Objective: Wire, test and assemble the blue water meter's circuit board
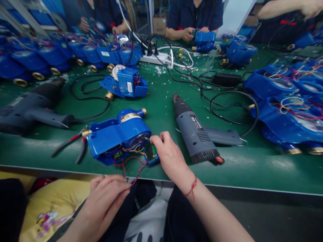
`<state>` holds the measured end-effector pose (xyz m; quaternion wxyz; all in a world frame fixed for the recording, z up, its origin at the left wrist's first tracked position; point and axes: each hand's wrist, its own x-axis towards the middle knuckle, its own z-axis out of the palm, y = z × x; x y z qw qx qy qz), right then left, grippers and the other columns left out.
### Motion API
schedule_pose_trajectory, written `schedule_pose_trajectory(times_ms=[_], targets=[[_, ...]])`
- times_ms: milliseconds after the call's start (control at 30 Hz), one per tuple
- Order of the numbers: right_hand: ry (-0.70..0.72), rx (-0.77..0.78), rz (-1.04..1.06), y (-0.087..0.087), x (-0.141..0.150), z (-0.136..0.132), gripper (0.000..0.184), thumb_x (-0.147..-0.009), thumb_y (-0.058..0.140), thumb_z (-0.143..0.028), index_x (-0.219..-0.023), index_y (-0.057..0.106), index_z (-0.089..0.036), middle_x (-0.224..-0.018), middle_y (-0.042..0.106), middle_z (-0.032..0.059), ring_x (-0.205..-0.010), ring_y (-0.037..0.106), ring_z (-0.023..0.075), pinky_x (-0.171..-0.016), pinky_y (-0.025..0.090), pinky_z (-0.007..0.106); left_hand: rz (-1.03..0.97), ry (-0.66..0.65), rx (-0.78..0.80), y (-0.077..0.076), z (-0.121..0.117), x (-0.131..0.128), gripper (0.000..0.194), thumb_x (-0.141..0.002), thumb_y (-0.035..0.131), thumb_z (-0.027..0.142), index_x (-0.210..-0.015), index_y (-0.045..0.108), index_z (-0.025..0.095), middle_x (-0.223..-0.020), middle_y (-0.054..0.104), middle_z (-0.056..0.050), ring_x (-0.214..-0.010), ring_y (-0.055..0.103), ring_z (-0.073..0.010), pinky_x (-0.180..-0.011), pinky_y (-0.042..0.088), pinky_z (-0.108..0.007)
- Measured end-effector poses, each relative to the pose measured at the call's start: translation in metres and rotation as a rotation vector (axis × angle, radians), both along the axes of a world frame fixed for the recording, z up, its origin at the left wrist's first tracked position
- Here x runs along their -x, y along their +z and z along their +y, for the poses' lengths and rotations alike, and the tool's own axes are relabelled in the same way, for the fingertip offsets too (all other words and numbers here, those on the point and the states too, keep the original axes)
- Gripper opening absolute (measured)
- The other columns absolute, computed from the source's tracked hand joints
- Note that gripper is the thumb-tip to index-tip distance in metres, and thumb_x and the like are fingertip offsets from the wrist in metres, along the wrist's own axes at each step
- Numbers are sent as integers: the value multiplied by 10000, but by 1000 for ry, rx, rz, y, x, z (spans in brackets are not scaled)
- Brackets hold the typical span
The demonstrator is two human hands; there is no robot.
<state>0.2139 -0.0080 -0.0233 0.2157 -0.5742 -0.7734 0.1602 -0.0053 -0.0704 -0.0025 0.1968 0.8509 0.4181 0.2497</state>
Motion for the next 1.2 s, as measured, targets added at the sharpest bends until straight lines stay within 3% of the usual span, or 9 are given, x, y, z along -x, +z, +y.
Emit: schedule_pose_trajectory(times_ms=[167, 233, 300, 433, 533, 600, 800, 967, 1200], targets=[[74, 57, 131, 6, -11, -10, 555, -764, 391, 74, -1237, 444, -212, -1172, 442, 96, -1103, 485, 217, -963, 468, 419, 29, 11, -65, -3, 2, -6, 151, -902, 521, 113, -952, 600, 232, -827, 706, 24, -852, 613, -175, -782, 332, -333], [96, 67, 125, 11, -15, -19, 631, -735, 412, 67, -1302, 416, -211, -1296, 400, 123, -1235, 411, 246, -1037, 420, 469, 9, 23, -97, -3, 3, -6, 154, -885, 545, 98, -959, 608, 217, -820, 706, 20, -842, 621, -170, -769, 361, -320], [79, -24, 86, 17, -13, -30, 655, -721, 438, 52, -1328, 418, -191, -1400, 337, 149, -1311, 324, 296, -1064, 376, 535, -21, 33, -131, -3, 3, -6, 156, -880, 556, 92, -971, 615, 204, -822, 711, 12, -838, 625, -167, -762, 389, -308], [147, -279, 65, 23, 3, -49, 455, -827, 468, 0, -1261, 506, -130, -1274, 503, 154, -1119, 478, 285, -937, 479, 478, -69, 52, -174, -5, 1, -6, 199, -863, 577, 63, -1002, 617, 200, -843, 718, 2, -859, 622, -164, -775, 432, -293], [301, -246, 74, 22, 17, -52, 245, -914, 442, -66, -1121, 573, -82, -1113, 612, 150, -956, 577, 249, -802, 544, 383, -87, 61, -175, -6, 1, -5, 212, -853, 582, 47, -1001, 618, 194, -848, 717, -4, -866, 614, -163, -791, 445, -293], [311, -171, 107, 18, 21, -49, 182, -927, 436, -73, -1029, 586, -83, -1077, 630, 144, -948, 599, 244, -793, 550, 364, -92, 74, -156, -7, 1, -4, 206, -851, 580, 43, -989, 618, 191, -836, 712, -3, -854, 608, -160, -791, 446, -295], [272, -33, 192, 4, 18, -42, 117, -943, 456, -100, -1004, 548, -136, -984, 640, 87, -899, 608, 203, -729, 518, 322, -118, 116, -127, -4, 2, -3, 178, -854, 581, 61, -958, 605, 203, -814, 691, 10, -822, 583, -153, -766, 426, -292], [298, -108, 337, -4, 16, -40, 82, -960, 463, -145, -990, 538, -163, -918, 634, 54, -847, 583, 170, -730, 486, 305, -89, 167, -7, 2, 8, -17, 142, -896, 569, 191, -1024, 622, 220, -795, 683, 23, -730, 578, -148, -708, 401, -303], [228, -165, 246, -7, 7, -43, 193, -934, 468, -79, -1102, 535, -145, -1077, 579, 105, -984, 547, 192, -818, 501, 322, -65, 238, 127, -3, 15, -32, 156, -850, 586, 165, -714, 627, 230, -625, 635, 73, -598, 573, -130, -639, 325, -317]])
